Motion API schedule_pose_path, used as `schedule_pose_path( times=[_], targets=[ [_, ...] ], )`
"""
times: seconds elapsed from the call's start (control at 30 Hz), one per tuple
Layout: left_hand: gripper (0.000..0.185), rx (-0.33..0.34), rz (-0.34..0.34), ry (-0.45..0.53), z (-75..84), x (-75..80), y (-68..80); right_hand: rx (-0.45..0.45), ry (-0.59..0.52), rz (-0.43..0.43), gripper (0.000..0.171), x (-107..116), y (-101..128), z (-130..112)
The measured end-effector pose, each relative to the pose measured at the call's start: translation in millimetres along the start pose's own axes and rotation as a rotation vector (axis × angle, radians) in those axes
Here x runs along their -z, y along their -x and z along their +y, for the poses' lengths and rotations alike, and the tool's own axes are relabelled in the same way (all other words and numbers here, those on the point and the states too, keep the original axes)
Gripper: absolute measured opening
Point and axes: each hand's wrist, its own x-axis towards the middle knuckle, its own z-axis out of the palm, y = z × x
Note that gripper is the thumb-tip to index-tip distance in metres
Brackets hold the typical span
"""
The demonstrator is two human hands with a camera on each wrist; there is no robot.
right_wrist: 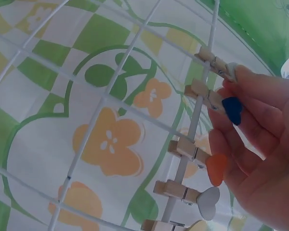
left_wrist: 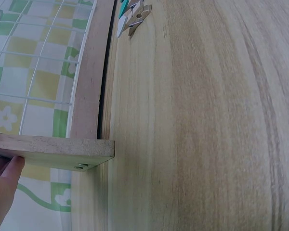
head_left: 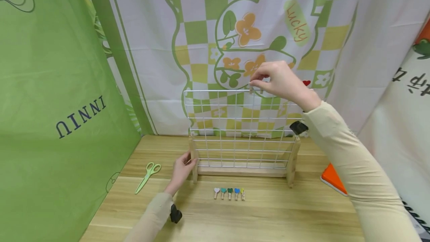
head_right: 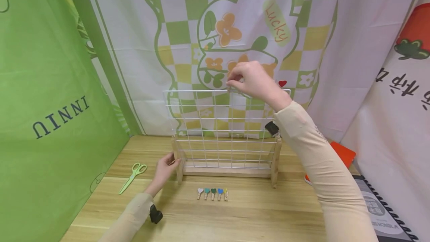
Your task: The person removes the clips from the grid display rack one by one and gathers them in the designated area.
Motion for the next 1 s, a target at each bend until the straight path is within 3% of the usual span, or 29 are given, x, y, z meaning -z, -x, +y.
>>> schedule_pose_path(
  times=[0.6,0.8,1.0],
  targets=[
    [0.045,0.006,0.002,-0.014,0.5,0.1,0.2,0.080,-0.023,0.158,0.006,2,4,-9],
    [0.044,-0.004,0.007,-0.028,-0.2,-0.7,0.1,0.092,-0.069,0.174,0.002,-4,21,-17],
    [0.045,0.005,0.009,-0.007,-1.7,-0.7,0.0,0.128,-0.095,0.164,0.005,-25,45,-19]
  ],
)
